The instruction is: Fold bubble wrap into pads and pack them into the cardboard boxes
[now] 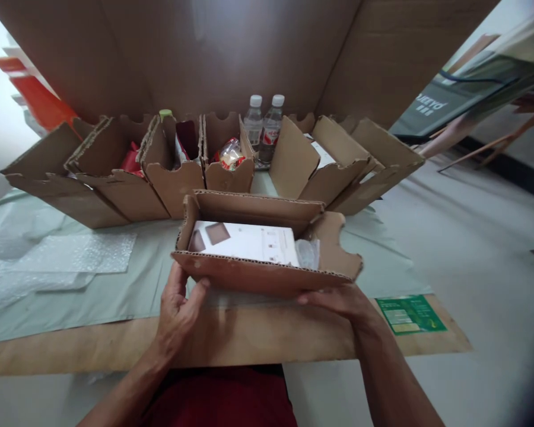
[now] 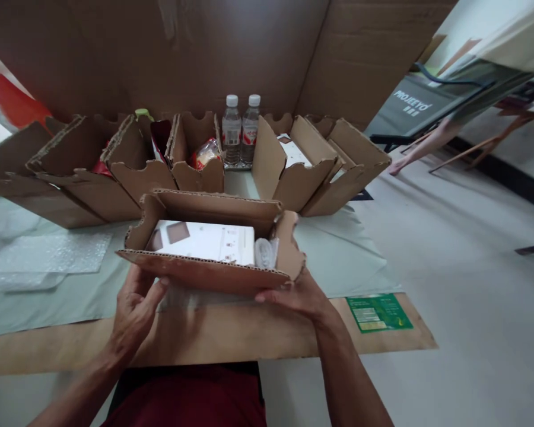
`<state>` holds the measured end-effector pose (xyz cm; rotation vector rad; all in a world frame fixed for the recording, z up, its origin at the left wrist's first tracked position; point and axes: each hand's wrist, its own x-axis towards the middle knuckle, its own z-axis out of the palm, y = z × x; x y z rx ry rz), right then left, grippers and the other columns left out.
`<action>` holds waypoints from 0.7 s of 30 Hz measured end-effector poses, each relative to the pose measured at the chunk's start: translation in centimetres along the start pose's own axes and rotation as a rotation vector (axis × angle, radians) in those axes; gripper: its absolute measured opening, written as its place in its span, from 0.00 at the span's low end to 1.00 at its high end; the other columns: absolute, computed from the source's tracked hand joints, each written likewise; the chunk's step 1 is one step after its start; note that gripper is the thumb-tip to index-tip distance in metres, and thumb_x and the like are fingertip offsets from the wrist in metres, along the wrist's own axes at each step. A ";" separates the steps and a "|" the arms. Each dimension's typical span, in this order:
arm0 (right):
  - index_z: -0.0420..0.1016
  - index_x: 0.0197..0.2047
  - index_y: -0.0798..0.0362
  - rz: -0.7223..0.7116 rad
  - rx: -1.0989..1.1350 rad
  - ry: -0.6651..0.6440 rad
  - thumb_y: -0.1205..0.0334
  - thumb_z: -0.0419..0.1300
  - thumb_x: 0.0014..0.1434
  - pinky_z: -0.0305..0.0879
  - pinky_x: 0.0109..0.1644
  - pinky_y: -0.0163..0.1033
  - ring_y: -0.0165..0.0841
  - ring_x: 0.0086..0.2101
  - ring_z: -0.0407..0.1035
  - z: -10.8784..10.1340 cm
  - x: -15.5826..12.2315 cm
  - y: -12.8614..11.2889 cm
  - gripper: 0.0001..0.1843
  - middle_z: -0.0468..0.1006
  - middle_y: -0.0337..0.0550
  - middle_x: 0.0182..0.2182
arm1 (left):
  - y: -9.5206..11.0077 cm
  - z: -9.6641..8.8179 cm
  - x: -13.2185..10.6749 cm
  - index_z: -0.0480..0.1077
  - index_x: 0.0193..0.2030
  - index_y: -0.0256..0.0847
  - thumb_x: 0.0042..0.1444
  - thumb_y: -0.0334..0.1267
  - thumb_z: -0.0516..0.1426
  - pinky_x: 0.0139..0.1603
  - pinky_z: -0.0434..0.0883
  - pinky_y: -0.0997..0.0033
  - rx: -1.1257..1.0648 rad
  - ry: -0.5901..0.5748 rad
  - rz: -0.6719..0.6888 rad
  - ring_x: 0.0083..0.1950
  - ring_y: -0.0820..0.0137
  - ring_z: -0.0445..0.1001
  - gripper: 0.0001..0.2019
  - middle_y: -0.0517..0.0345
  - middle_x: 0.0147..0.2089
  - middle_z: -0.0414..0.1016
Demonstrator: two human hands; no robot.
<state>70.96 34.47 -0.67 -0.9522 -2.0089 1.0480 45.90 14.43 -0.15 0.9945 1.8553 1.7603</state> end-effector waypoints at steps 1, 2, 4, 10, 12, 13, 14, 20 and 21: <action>0.77 0.54 0.44 0.026 -0.032 0.035 0.32 0.78 0.33 0.78 0.53 0.63 0.55 0.47 0.78 -0.6 -0.8 0.4 0.47 0.83 0.48 0.45 | 0.0 0.5 0.1 0.65 0.69 0.49 0.64 0.44 0.61 0.70 0.70 0.50 0.027 -0.011 0.020 0.68 0.55 0.71 0.27 0.48 0.66 0.72; 0.77 0.54 0.45 0.048 -0.066 0.076 0.33 0.77 0.36 0.76 0.56 0.64 0.55 0.49 0.77 -1.2 -1.5 0.8 0.45 0.82 0.48 0.46 | 0.2 1.1 0.2 0.61 0.72 0.51 0.64 0.43 0.61 0.70 0.69 0.48 0.057 -0.019 0.042 0.70 0.53 0.69 0.30 0.48 0.70 0.69; 0.76 0.55 0.45 0.063 -0.141 0.217 0.33 0.75 0.43 0.71 0.62 0.66 0.55 0.52 0.76 -2.1 -2.9 0.9 0.40 0.82 0.49 0.47 | 0.7 2.6 0.2 0.52 0.77 0.54 0.65 0.42 0.60 0.72 0.66 0.42 0.111 -0.042 0.088 0.75 0.51 0.62 0.36 0.47 0.76 0.59; 0.46 0.77 0.48 0.015 -0.206 0.436 0.34 0.75 0.45 0.62 0.65 0.68 0.56 0.66 0.61 0.3 -5.3 -1.4 0.67 0.62 0.60 0.68 | 2.9 7.7 0.0 0.46 0.79 0.50 0.63 0.47 0.61 0.76 0.56 0.35 0.130 -0.481 0.173 0.81 0.47 0.48 0.42 0.43 0.82 0.45; 0.42 0.77 0.48 0.042 -0.184 0.419 0.34 0.74 0.47 0.66 0.62 0.63 0.54 0.63 0.64 1.2 -5.7 -1.7 0.67 0.60 0.60 0.68 | 2.9 9.0 0.1 0.44 0.80 0.46 0.60 0.52 0.63 0.78 0.51 0.33 0.119 -0.571 0.192 0.82 0.45 0.44 0.47 0.40 0.82 0.42; 0.46 0.76 0.48 0.069 -0.185 0.409 0.35 0.73 0.49 0.68 0.60 0.61 0.51 0.60 0.67 1.4 -5.6 -1.7 0.62 0.64 0.59 0.66 | 2.8 9.4 0.1 0.43 0.80 0.44 0.59 0.54 0.64 0.78 0.50 0.32 0.120 -0.590 0.198 0.82 0.44 0.43 0.49 0.38 0.82 0.42; 0.53 0.73 0.48 0.096 -0.195 0.400 0.36 0.72 0.51 0.70 0.57 0.58 0.48 0.55 0.70 1.4 -5.5 -1.6 0.55 0.68 0.57 0.62 | 2.6 9.8 0.2 0.43 0.80 0.43 0.58 0.54 0.64 0.78 0.49 0.33 0.125 -0.597 0.198 0.82 0.44 0.43 0.50 0.38 0.82 0.41; 0.70 0.50 0.49 0.108 -0.334 0.312 0.35 0.68 0.52 0.71 0.43 0.47 0.42 0.39 0.73 -0.1 -1.8 -1.1 0.32 0.79 0.44 0.41 | 0.8 10.4 2.1 0.45 0.79 0.46 0.65 0.43 0.57 0.80 0.50 0.39 0.145 -0.508 0.239 0.82 0.51 0.45 0.39 0.44 0.82 0.45; 0.69 0.48 0.48 0.093 -0.362 0.307 0.35 0.67 0.51 0.71 0.42 0.46 0.42 0.37 0.73 -0.1 -0.8 -1.1 0.31 0.79 0.43 0.39 | 0.3 10.4 2.5 0.46 0.79 0.45 0.66 0.42 0.56 0.80 0.50 0.40 0.149 -0.484 0.238 0.82 0.52 0.46 0.38 0.44 0.82 0.46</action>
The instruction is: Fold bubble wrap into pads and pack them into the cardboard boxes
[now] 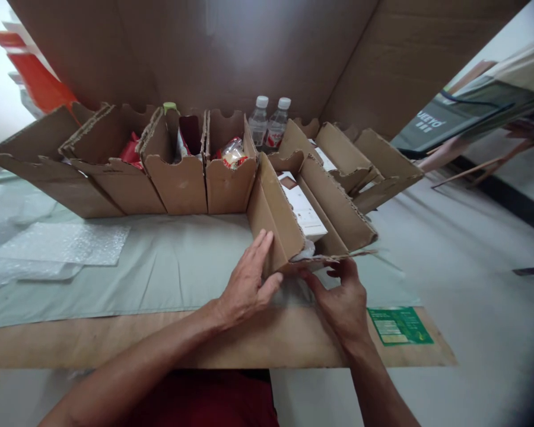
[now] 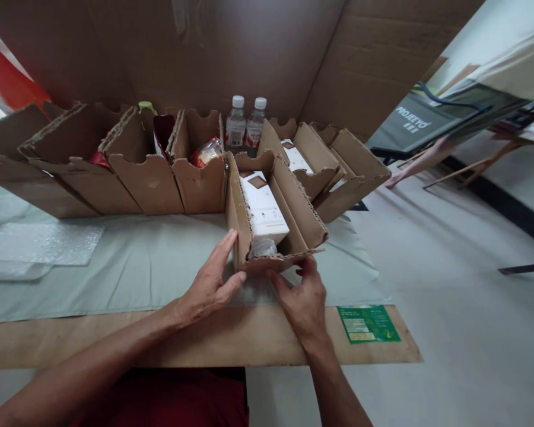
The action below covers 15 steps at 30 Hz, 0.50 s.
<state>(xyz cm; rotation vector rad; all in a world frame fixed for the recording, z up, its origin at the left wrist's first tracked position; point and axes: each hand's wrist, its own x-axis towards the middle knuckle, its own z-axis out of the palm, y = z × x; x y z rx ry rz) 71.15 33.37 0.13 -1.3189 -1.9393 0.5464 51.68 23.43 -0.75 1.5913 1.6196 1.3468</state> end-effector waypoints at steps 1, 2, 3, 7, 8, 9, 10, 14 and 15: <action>0.69 0.45 0.48 -0.019 -0.030 0.005 0.34 0.66 0.51 0.70 0.41 0.46 0.41 0.36 0.73 0.5 1.0 -0.2 0.30 0.79 0.43 0.38 | -0.7 0.0 0.2 0.46 0.79 0.43 0.65 0.41 0.56 0.80 0.51 0.41 0.007 0.020 -0.012 0.82 0.52 0.46 0.38 0.43 0.81 0.47; 0.68 0.44 0.48 -0.038 -0.063 0.014 0.32 0.65 0.51 0.69 0.40 0.46 0.41 0.35 0.73 1.1 2.0 -0.4 0.30 0.79 0.43 0.37 | -1.4 0.0 0.4 0.47 0.79 0.41 0.65 0.41 0.56 0.80 0.51 0.41 0.013 0.036 -0.031 0.82 0.52 0.47 0.38 0.41 0.81 0.48; 0.68 0.44 0.48 -0.056 -0.100 0.025 0.32 0.64 0.51 0.69 0.40 0.46 0.42 0.35 0.73 1.8 3.1 -0.7 0.30 0.79 0.43 0.36 | -2.1 0.1 0.4 0.47 0.78 0.39 0.64 0.41 0.56 0.79 0.52 0.40 0.019 0.046 -0.055 0.81 0.51 0.48 0.38 0.39 0.80 0.49; 0.70 0.42 0.51 -0.097 -0.292 0.029 0.34 0.61 0.56 0.67 0.41 0.47 0.45 0.35 0.75 5.0 8.0 -2.3 0.27 0.80 0.48 0.33 | -4.3 0.9 -0.1 0.50 0.77 0.36 0.61 0.40 0.57 0.77 0.57 0.38 0.054 0.065 -0.132 0.78 0.49 0.57 0.39 0.35 0.77 0.56; 0.72 0.41 0.52 -0.089 -0.348 0.003 0.37 0.61 0.58 0.66 0.41 0.47 0.46 0.35 0.75 5.6 9.1 -2.7 0.25 0.81 0.49 0.33 | -4.6 1.1 -0.3 0.51 0.76 0.36 0.60 0.40 0.57 0.77 0.58 0.38 0.070 0.071 -0.132 0.77 0.49 0.58 0.38 0.36 0.77 0.58; 0.73 0.39 0.52 -0.074 -0.400 -0.026 0.39 0.60 0.60 0.66 0.41 0.47 0.47 0.35 0.76 6.1 10.1 -3.1 0.22 0.82 0.51 0.33 | -4.8 1.3 -0.5 0.52 0.75 0.37 0.59 0.39 0.57 0.76 0.58 0.37 0.089 0.077 -0.127 0.77 0.49 0.60 0.37 0.36 0.76 0.60; 0.76 0.38 0.52 -0.057 -0.443 -0.051 0.41 0.59 0.61 0.65 0.40 0.46 0.47 0.35 0.77 6.5 10.8 -3.3 0.21 0.83 0.52 0.33 | -4.9 1.4 -0.6 0.53 0.75 0.37 0.59 0.38 0.56 0.76 0.59 0.37 0.109 0.082 -0.120 0.76 0.50 0.61 0.37 0.36 0.75 0.61; 0.82 0.38 0.52 -0.058 -0.425 -0.082 0.45 0.57 0.64 0.65 0.38 0.45 0.47 0.33 0.78 6.8 10.9 -3.3 0.20 0.85 0.53 0.32 | -4.8 1.4 -0.6 0.56 0.73 0.33 0.58 0.36 0.55 0.75 0.62 0.38 0.188 0.054 -0.095 0.75 0.49 0.63 0.35 0.33 0.74 0.62; 0.82 0.39 0.52 -0.092 -0.378 -0.080 0.46 0.56 0.65 0.66 0.39 0.44 0.46 0.34 0.78 6.8 10.5 -3.3 0.20 0.85 0.53 0.33 | -4.7 1.4 -0.7 0.56 0.73 0.33 0.57 0.35 0.55 0.74 0.62 0.38 0.207 0.037 -0.085 0.74 0.49 0.63 0.35 0.33 0.74 0.62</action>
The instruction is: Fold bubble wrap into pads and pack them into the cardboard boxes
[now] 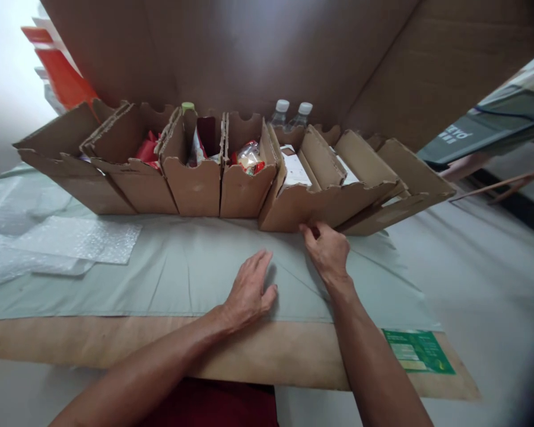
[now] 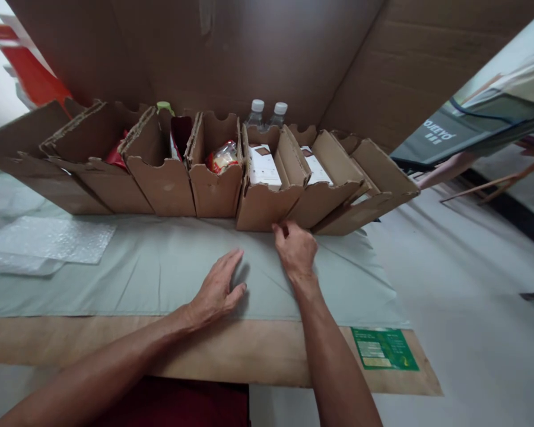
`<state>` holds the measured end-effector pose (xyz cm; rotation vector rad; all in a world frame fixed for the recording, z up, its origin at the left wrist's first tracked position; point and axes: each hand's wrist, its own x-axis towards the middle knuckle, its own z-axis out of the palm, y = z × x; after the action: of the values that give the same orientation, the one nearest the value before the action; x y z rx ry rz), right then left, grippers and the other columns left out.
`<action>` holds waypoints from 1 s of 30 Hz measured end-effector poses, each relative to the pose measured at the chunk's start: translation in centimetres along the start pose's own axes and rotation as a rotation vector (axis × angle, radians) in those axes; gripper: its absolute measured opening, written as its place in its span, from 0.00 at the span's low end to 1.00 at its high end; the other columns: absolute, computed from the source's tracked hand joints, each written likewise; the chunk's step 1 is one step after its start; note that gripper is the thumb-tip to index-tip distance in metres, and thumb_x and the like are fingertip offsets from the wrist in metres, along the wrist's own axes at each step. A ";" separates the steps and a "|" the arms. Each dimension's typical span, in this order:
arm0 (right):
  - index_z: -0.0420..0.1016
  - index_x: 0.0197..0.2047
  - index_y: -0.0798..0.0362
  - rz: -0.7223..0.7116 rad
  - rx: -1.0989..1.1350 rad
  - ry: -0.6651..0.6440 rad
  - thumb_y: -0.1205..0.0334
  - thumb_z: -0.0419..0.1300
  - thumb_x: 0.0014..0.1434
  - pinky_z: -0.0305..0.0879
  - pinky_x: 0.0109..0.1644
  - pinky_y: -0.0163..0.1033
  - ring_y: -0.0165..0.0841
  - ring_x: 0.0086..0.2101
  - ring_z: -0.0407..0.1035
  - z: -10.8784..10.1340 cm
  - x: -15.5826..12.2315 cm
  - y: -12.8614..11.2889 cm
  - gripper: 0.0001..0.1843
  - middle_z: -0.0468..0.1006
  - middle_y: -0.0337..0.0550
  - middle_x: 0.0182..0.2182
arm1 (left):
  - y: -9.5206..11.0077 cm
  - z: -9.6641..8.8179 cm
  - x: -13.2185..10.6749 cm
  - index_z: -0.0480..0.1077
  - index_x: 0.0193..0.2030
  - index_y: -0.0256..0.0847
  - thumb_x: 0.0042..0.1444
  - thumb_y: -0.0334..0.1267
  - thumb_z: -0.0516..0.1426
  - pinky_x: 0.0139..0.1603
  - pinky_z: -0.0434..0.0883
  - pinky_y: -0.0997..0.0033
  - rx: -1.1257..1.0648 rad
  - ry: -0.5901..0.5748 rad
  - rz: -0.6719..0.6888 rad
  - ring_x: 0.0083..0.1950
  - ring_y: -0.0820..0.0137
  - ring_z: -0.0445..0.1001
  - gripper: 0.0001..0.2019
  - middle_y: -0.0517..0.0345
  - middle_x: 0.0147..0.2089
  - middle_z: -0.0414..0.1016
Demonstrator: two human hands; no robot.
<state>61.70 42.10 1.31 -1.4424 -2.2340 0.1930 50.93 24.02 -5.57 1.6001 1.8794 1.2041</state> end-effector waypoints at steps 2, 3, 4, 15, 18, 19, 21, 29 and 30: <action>0.83 0.41 0.52 -0.089 0.098 0.017 0.47 0.55 0.65 0.69 0.42 0.45 0.45 0.36 0.79 0.1 -0.9 -0.1 0.21 0.86 0.52 0.36 | 0.2 -0.1 -0.1 0.57 0.73 0.32 0.57 0.34 0.55 0.73 0.63 0.37 0.039 -0.037 0.031 0.74 0.48 0.64 0.35 0.31 0.74 0.61; 0.83 0.43 0.52 -0.130 0.141 0.016 0.47 0.54 0.65 0.70 0.43 0.45 0.45 0.37 0.80 0.3 -1.2 -0.4 0.21 0.86 0.52 0.37 | 0.3 -0.1 -0.2 0.56 0.73 0.32 0.57 0.34 0.55 0.73 0.63 0.36 0.060 -0.057 0.047 0.73 0.47 0.64 0.35 0.31 0.74 0.61; 0.83 0.45 0.52 -0.161 0.177 0.004 0.48 0.54 0.65 0.70 0.44 0.46 0.44 0.37 0.80 0.5 -1.3 -0.7 0.21 0.86 0.52 0.38 | 0.4 -0.1 -0.3 0.56 0.73 0.31 0.57 0.34 0.55 0.73 0.63 0.35 0.083 -0.077 0.064 0.73 0.46 0.64 0.36 0.30 0.74 0.61; 0.81 0.49 0.52 -0.242 0.347 -0.076 0.53 0.57 0.61 0.75 0.47 0.48 0.41 0.37 0.79 -0.4 -0.3 -3.4 0.19 0.86 0.49 0.40 | 0.9 0.0 -0.4 0.55 0.73 0.33 0.54 0.32 0.57 0.75 0.59 0.34 0.179 -0.134 0.082 0.74 0.44 0.62 0.38 0.29 0.74 0.60; 0.76 0.60 0.51 -0.337 0.377 -0.029 0.55 0.56 0.64 0.74 0.46 0.44 0.38 0.35 0.78 -2.5 0.3 -7.0 0.23 0.85 0.45 0.38 | 1.4 -0.4 -0.3 0.57 0.71 0.33 0.54 0.31 0.58 0.74 0.60 0.33 0.171 -0.138 0.071 0.74 0.43 0.62 0.37 0.27 0.74 0.59; 0.72 0.65 0.50 -0.372 0.348 -0.029 0.57 0.55 0.65 0.73 0.46 0.44 0.38 0.34 0.78 -2.9 0.9 -8.6 0.26 0.85 0.43 0.38 | 1.6 -0.5 -0.5 0.59 0.71 0.34 0.54 0.31 0.58 0.73 0.61 0.32 0.166 -0.132 0.068 0.74 0.42 0.62 0.36 0.28 0.74 0.59; 0.66 0.71 0.49 -0.426 0.220 -0.065 0.60 0.56 0.64 0.71 0.44 0.44 0.39 0.34 0.77 -3.3 2.4 -11.9 0.32 0.85 0.43 0.37 | 2.1 -0.9 -1.2 0.63 0.68 0.35 0.54 0.32 0.59 0.71 0.64 0.32 0.150 -0.108 0.075 0.73 0.41 0.63 0.33 0.28 0.74 0.59; 0.82 0.46 0.51 -0.442 -0.083 -0.163 0.66 0.53 0.65 0.62 0.37 0.40 0.43 0.35 0.77 -3.4 1.6 -14.1 0.15 0.85 0.51 0.35 | 1.7 -5.7 -7.5 0.72 0.57 0.43 0.61 0.30 0.56 0.64 0.74 0.41 0.070 0.232 0.132 0.68 0.50 0.71 0.18 0.38 0.69 0.68; 0.82 0.44 0.51 -0.480 -0.044 -0.167 0.65 0.53 0.66 0.62 0.37 0.40 0.42 0.35 0.77 -4.1 0.2 -12.8 0.15 0.85 0.50 0.35 | 1.5 -6.7 -8.1 0.72 0.58 0.44 0.62 0.30 0.56 0.61 0.77 0.45 0.060 0.282 0.098 0.67 0.52 0.72 0.18 0.40 0.69 0.69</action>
<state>52.99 36.08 9.64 -0.8967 -2.6588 0.1074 48.97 14.07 -2.51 1.6416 2.0436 1.4952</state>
